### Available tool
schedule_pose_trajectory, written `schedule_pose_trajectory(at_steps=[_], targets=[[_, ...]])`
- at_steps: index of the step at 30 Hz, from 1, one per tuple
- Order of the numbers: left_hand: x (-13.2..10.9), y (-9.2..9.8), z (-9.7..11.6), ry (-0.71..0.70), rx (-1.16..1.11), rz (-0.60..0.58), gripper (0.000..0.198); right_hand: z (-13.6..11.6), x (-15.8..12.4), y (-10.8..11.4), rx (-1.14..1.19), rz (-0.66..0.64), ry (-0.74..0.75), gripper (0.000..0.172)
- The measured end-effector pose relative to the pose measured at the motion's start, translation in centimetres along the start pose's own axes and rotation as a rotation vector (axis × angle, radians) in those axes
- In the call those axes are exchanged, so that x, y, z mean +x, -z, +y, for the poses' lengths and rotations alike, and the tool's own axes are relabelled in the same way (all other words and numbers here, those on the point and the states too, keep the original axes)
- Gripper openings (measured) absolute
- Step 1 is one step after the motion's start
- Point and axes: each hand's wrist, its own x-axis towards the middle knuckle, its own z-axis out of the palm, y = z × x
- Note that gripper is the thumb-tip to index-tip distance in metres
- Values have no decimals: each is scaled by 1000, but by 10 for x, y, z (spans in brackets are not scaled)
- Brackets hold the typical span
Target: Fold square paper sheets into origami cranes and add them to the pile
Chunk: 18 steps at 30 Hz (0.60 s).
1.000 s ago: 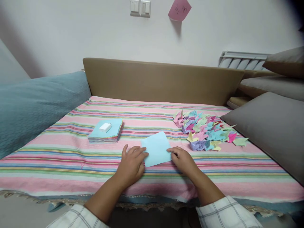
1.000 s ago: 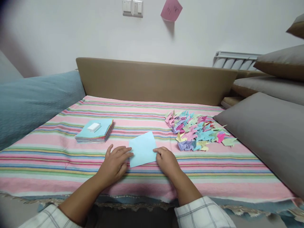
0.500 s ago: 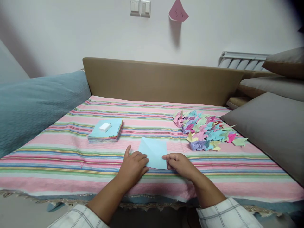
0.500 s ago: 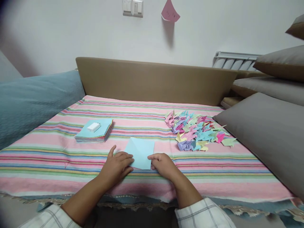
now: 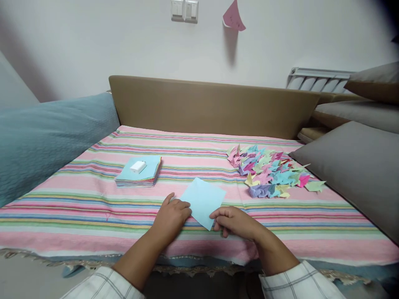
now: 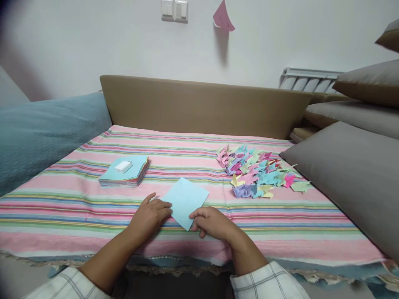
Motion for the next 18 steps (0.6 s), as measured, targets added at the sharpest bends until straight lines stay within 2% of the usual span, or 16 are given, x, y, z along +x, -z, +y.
schedule_pose_trajectory(at_steps=[2,7,10,14,18], targets=[[0,-1,-1,0,-11,-6,18,0,0,3,-90,72,31,23],[-1,1,-1,10,-70,-44,20,3,4,14,-548,487,218,21],[0,5,0,23,-97,-92,21,4,5,16,-721,604,356,23],[1,10,1,8,-110,-121,23,1,5,6,-838,552,475,25],[1,10,-1,-6,-119,-124,23,-1,5,-8,-890,354,492,38]])
